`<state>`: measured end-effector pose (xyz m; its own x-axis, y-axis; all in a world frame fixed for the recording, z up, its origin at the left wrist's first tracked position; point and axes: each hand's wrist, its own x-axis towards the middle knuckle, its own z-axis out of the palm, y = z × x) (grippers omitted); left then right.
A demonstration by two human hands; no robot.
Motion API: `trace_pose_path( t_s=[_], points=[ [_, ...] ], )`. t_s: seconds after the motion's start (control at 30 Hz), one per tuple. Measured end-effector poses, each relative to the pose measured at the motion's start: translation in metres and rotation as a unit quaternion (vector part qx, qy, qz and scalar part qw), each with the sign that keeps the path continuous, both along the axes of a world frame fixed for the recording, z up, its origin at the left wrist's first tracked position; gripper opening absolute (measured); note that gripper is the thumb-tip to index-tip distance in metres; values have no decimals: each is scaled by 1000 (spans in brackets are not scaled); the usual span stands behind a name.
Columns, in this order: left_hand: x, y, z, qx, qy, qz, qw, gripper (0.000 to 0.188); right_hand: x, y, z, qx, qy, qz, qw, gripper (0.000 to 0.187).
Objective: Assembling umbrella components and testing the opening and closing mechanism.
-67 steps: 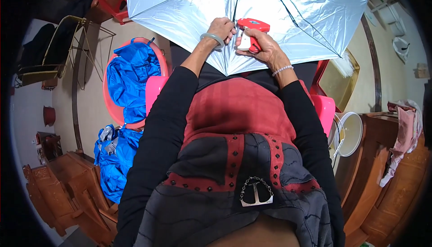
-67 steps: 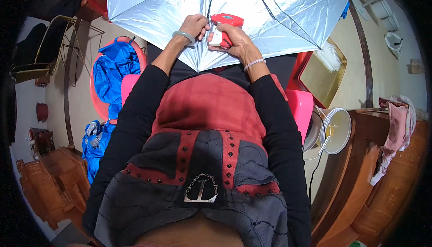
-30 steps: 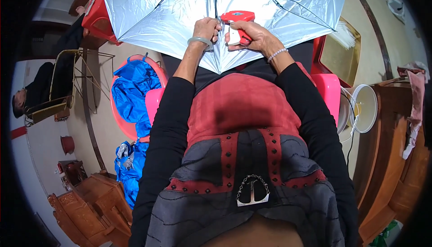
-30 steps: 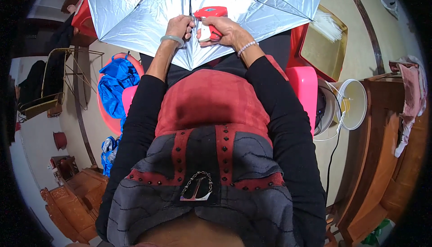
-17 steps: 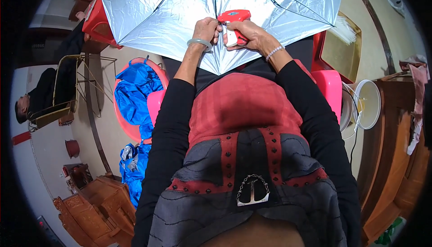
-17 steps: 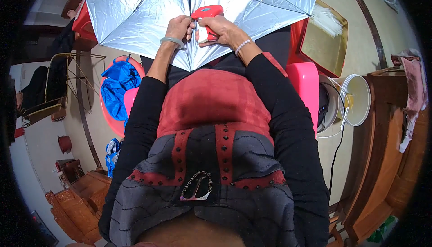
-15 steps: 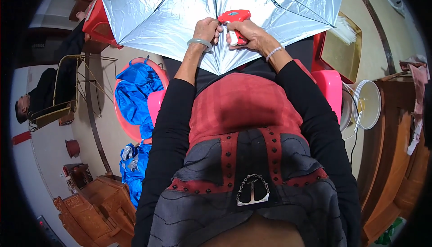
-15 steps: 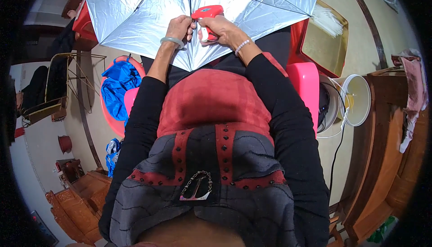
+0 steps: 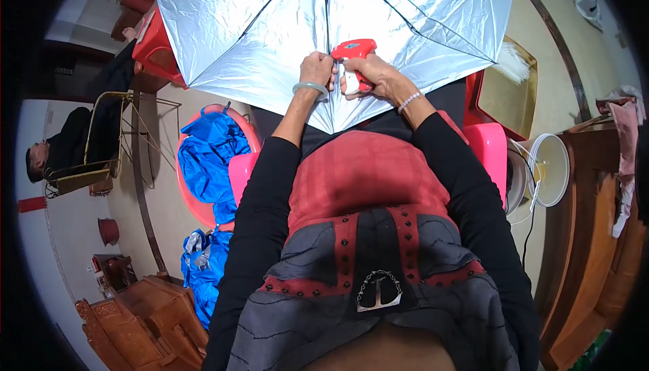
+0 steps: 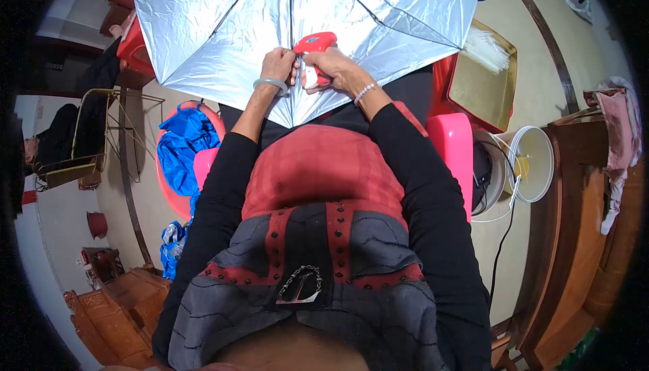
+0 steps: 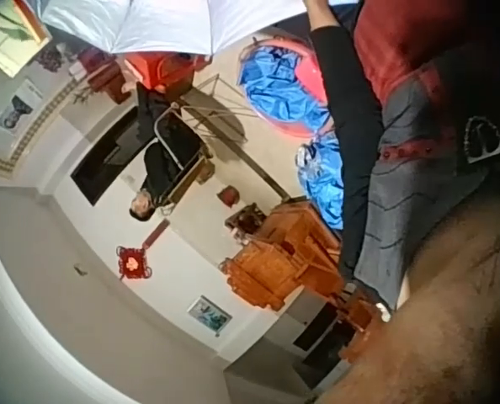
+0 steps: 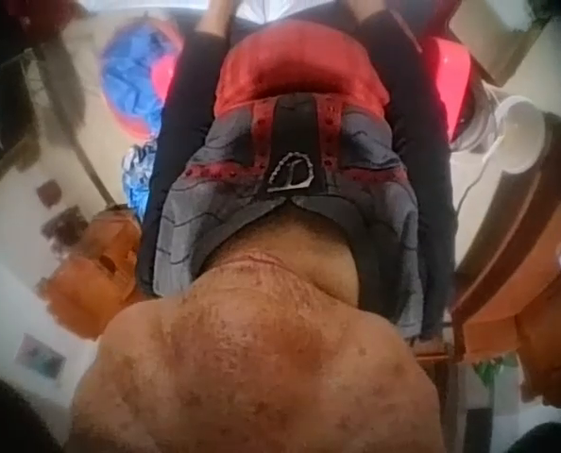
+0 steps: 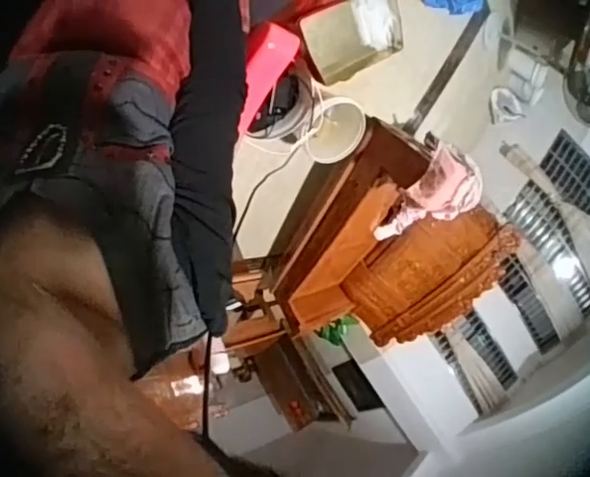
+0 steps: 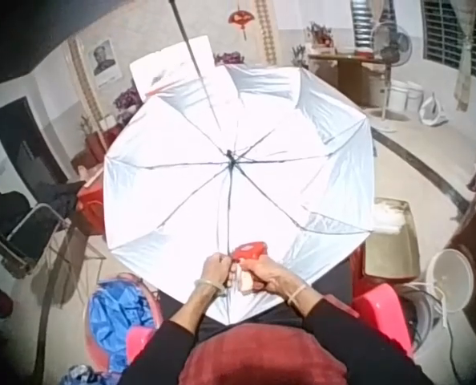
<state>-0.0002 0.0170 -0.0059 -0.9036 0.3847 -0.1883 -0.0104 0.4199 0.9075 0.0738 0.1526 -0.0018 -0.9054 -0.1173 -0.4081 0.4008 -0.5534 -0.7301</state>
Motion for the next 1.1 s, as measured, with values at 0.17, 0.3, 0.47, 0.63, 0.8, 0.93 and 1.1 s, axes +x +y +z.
trace_pose_path(
  t_s=[0.17, 0.3, 0.47, 0.63, 0.8, 0.93, 1.1],
  points=[
    [-5, 7, -13, -68, 116, 32, 990, 22, 3, -2, 11, 64, 7, -5, 998, 13],
    [-41, -14, -52, -142, 204, 55, 967, 24, 5, 0, 39, 142, 36, -15, 989, 19],
    [-59, -36, 20, -284, 107, -72, 950, 25, 10, 20, 65, 553, 163, -3, 817, 36],
    [-110, -92, 55, -473, 277, -96, 831, 24, 25, 21, 94, 659, 152, -7, 737, 34],
    [-113, -94, 68, -553, 328, 7, 766, 23, 23, 19, 89, 673, 169, -11, 720, 34],
    [-79, -52, 58, -339, 300, -112, 885, 31, 16, 15, 67, 619, 153, 18, 770, 41],
    [-30, 2, 33, -331, 252, -176, 892, 36, 19, 12, 72, 543, 145, 8, 827, 40]
  ],
)
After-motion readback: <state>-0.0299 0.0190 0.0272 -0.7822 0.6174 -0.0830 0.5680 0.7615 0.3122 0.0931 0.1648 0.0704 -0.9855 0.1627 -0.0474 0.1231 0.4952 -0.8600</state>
